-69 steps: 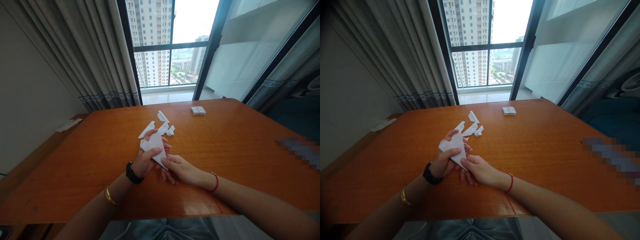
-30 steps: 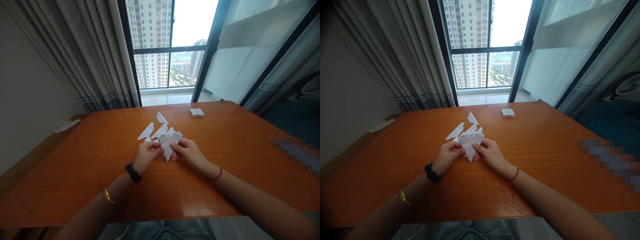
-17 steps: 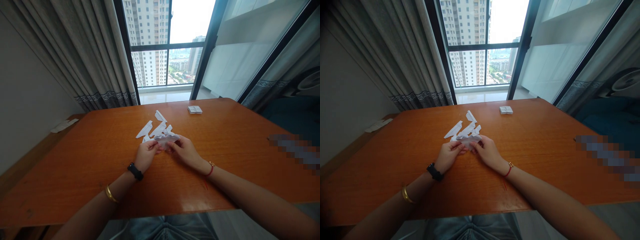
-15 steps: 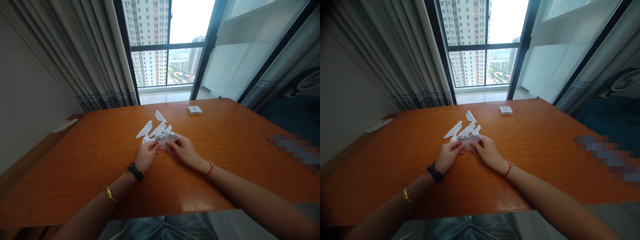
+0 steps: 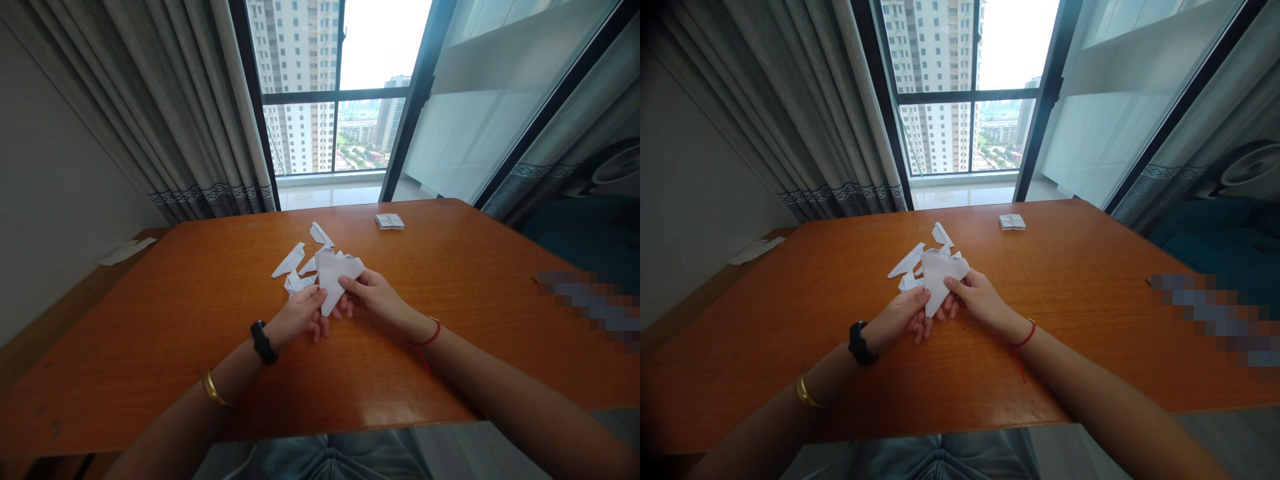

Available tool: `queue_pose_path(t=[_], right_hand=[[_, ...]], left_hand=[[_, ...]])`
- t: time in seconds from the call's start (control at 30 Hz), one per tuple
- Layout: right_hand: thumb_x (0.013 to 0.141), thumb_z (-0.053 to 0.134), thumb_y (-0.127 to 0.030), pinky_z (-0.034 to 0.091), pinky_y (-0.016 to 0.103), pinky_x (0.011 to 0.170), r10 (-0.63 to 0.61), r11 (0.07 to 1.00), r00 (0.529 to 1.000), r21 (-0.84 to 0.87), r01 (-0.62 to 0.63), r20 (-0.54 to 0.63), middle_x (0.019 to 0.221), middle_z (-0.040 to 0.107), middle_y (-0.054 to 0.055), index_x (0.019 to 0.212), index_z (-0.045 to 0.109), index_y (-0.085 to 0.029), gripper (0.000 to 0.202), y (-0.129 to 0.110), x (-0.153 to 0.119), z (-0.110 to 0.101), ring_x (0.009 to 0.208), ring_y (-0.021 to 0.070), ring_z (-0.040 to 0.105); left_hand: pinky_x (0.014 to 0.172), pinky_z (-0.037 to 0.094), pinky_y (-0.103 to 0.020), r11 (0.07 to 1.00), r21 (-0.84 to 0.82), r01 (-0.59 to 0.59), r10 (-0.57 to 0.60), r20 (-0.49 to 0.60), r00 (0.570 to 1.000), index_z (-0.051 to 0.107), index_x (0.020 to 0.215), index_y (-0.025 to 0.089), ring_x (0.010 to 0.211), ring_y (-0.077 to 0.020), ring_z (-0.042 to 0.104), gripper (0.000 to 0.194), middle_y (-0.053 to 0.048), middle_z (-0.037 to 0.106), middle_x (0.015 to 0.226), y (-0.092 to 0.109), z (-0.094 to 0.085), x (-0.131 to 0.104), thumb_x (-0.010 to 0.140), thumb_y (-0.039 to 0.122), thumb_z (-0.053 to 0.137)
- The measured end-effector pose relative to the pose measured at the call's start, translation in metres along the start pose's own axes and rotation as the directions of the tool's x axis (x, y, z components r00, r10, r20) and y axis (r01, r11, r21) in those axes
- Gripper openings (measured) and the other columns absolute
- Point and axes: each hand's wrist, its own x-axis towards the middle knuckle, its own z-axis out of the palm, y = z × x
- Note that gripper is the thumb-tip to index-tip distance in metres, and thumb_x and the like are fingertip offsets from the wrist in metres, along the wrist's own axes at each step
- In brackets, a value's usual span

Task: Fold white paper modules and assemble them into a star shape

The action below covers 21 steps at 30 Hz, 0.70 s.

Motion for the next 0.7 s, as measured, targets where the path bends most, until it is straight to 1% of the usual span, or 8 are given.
queue_pose_path(t=[0.1, 0.23, 0.33, 0.4, 0.47, 0.53, 0.63, 0.7], right_hand=[[0.077, 0.067, -0.051, 0.041, 0.021, 0.044, -0.03, 1.0, 0.999, 0.007, 0.03, 0.034, 0.057, 0.062, 0.0, 0.073, 0.057, -0.014, 0.038, -0.006, -0.002, 0.0, 0.044, 0.0084, 0.053], [0.078, 0.067, -0.05, 0.039, 0.021, 0.043, -0.031, 0.999, 0.996, -0.018, 0.032, 0.083, 0.058, 0.063, 0.001, 0.07, 0.058, -0.014, 0.038, -0.017, -0.006, 0.0, 0.045, 0.0082, 0.051], [0.078, 0.067, -0.051, 0.042, 0.022, 0.045, -0.014, 0.999, 0.996, -0.036, 0.017, 0.09, 0.059, 0.064, 0.003, 0.069, 0.059, -0.013, 0.039, -0.019, -0.007, 0.001, 0.047, 0.0094, 0.054], [0.077, 0.067, -0.051, 0.042, 0.022, 0.045, -0.007, 0.999, 0.997, -0.035, 0.01, 0.075, 0.059, 0.064, 0.003, 0.068, 0.059, -0.013, 0.04, -0.018, -0.007, 0.001, 0.047, 0.0099, 0.054], [0.076, 0.068, -0.051, 0.043, 0.023, 0.046, -0.019, 0.999, 1.0, -0.026, 0.019, 0.022, 0.057, 0.064, 0.002, 0.069, 0.058, -0.014, 0.039, -0.015, -0.006, 0.0, 0.046, 0.01, 0.055], [0.075, 0.069, -0.051, 0.043, 0.023, 0.046, -0.032, 0.999, 0.998, -0.027, 0.031, -0.048, 0.056, 0.063, 0.001, 0.07, 0.058, -0.014, 0.039, -0.013, -0.004, -0.002, 0.046, 0.0102, 0.055], [0.073, 0.07, -0.052, 0.042, 0.023, 0.046, -0.028, 0.997, 0.994, -0.077, 0.02, -0.109, 0.056, 0.063, 0.001, 0.074, 0.056, -0.015, 0.039, -0.009, -0.003, -0.005, 0.045, 0.0106, 0.054], [0.072, 0.071, -0.051, 0.041, 0.022, 0.044, -0.036, 0.992, 0.99, -0.126, 0.019, -0.138, 0.056, 0.063, 0.0, 0.077, 0.056, -0.016, 0.039, -0.008, -0.003, -0.007, 0.045, 0.0099, 0.053]], left_hand=[[0.034, 0.042, -0.016, 0.974, -0.201, 0.107, -0.068, 0.189, 0.98, 0.055, 0.097, 0.015, 0.045, -0.0084, 0.057, 0.042, -0.004, 0.064, 0.08, 0.003, -0.003, -0.004, 0.083, 0.055, 0.058], [0.036, 0.042, -0.014, 0.949, -0.262, 0.173, -0.114, 0.228, 0.967, 0.059, 0.095, 0.013, 0.044, -0.0056, 0.054, 0.039, -0.003, 0.064, 0.077, 0.002, -0.009, -0.006, 0.079, 0.047, 0.068], [0.034, 0.04, -0.014, 0.953, -0.254, 0.165, -0.114, 0.204, 0.972, 0.059, 0.09, 0.012, 0.039, -0.0043, 0.051, 0.038, -0.003, 0.064, 0.072, 0.001, -0.011, -0.006, 0.077, 0.046, 0.07], [0.035, 0.042, -0.015, 0.962, -0.225, 0.154, -0.11, 0.195, 0.975, 0.058, 0.091, 0.012, 0.04, -0.0056, 0.054, 0.041, -0.004, 0.066, 0.074, 0.001, -0.008, -0.005, 0.076, 0.048, 0.07], [0.038, 0.046, -0.016, 0.982, -0.146, 0.116, -0.092, 0.162, 0.982, 0.057, 0.096, 0.013, 0.048, -0.0096, 0.061, 0.046, -0.008, 0.068, 0.083, 0.002, -0.004, -0.004, 0.075, 0.052, 0.069], [0.039, 0.047, -0.017, 0.999, -0.013, 0.047, -0.046, 0.082, 0.996, 0.055, 0.098, 0.013, 0.053, -0.0131, 0.065, 0.048, -0.01, 0.069, 0.088, 0.001, 0.0, -0.004, 0.075, 0.054, 0.068], [0.032, 0.039, -0.015, 0.985, 0.169, -0.037, 0.049, -0.07, 0.996, 0.051, 0.089, 0.015, 0.042, -0.0106, 0.059, 0.042, -0.001, 0.064, 0.067, -0.001, 0.003, -0.003, 0.078, 0.053, 0.064], [0.03, 0.035, -0.014, 0.974, 0.223, -0.047, 0.072, -0.107, 0.992, 0.05, 0.084, 0.016, 0.034, -0.0076, 0.051, 0.037, 0.005, 0.056, 0.055, -0.002, 0.002, -0.002, 0.081, 0.051, 0.06]])
